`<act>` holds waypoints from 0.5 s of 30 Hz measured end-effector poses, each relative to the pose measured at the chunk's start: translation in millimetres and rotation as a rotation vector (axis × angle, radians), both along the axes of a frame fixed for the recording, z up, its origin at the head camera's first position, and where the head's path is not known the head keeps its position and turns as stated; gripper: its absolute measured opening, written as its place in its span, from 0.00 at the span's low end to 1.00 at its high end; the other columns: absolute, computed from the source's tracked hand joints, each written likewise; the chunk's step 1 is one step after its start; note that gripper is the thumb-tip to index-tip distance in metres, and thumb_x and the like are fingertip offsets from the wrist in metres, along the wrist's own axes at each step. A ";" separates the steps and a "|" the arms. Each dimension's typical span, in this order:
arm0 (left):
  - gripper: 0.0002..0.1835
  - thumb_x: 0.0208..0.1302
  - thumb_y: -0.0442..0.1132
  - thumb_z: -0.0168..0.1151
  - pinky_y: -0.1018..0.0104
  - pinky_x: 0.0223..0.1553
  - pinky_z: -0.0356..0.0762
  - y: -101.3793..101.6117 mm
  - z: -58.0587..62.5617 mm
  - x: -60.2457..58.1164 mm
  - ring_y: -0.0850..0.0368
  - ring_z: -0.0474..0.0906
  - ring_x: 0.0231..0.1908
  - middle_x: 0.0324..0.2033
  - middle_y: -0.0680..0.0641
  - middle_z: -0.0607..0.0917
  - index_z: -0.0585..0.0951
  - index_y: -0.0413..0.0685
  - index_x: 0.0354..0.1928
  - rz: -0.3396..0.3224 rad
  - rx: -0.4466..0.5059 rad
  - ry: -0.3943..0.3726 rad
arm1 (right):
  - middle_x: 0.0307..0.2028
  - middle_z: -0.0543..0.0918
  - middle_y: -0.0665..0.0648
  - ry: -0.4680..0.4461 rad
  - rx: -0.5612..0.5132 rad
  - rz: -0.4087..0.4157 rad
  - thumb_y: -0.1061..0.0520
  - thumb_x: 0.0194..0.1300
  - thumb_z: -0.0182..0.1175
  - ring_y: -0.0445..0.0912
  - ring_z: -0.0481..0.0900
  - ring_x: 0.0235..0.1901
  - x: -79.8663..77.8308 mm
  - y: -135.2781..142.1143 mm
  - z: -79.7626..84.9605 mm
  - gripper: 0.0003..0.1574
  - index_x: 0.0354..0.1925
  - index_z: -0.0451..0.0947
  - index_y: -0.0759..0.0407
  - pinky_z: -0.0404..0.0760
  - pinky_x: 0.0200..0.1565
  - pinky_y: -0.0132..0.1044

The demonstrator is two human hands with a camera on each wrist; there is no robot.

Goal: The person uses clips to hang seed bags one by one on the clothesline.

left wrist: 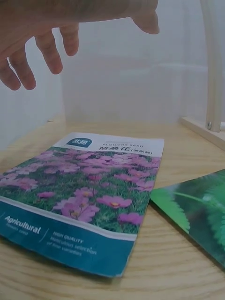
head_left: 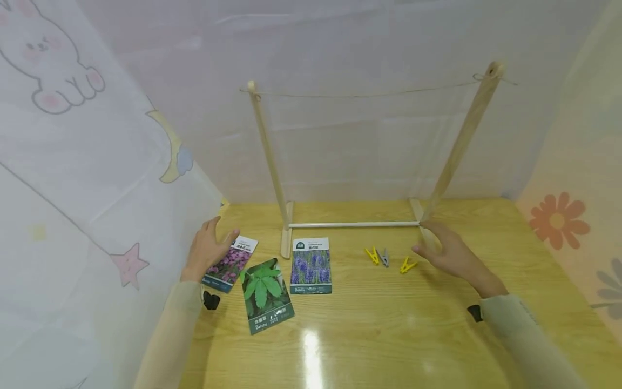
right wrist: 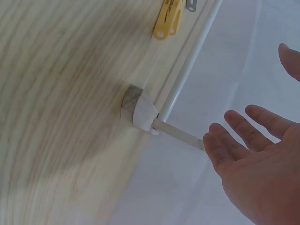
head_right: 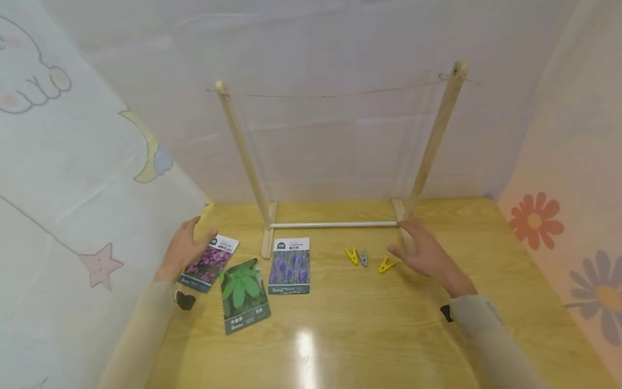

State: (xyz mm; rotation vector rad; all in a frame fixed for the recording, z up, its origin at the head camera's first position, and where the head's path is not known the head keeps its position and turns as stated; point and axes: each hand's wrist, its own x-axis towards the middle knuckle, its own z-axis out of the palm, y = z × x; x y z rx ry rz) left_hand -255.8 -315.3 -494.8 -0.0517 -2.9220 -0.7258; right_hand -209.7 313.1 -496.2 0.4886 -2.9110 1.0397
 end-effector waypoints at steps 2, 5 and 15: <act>0.54 0.64 0.76 0.48 0.28 0.62 0.62 -0.9 -2.5 -0.1 0.26 0.62 0.66 0.71 0.29 0.61 0.55 0.41 0.77 0.003 0.002 -0.006 | 0.73 0.56 0.73 0.001 0.002 0.010 0.40 0.71 0.60 0.74 0.53 0.71 -1.2 -1.0 -2.8 0.48 0.75 0.57 0.64 0.57 0.62 0.75; 0.55 0.64 0.76 0.48 0.28 0.62 0.63 -3.0 -5.9 -0.8 0.25 0.63 0.65 0.71 0.28 0.62 0.56 0.40 0.77 0.005 0.004 -0.002 | 0.74 0.56 0.73 0.019 -0.021 0.031 0.44 0.74 0.59 0.74 0.52 0.71 -2.5 -2.7 -7.7 0.43 0.74 0.57 0.64 0.57 0.62 0.75; 0.56 0.63 0.76 0.50 0.28 0.60 0.65 -8.8 -16.0 6.9 0.23 0.64 0.63 0.69 0.26 0.63 0.55 0.38 0.77 0.016 -0.047 -0.049 | 0.71 0.61 0.75 0.041 -0.046 0.094 0.55 0.73 0.60 0.76 0.51 0.70 6.0 -10.4 -24.7 0.36 0.72 0.61 0.67 0.55 0.63 0.76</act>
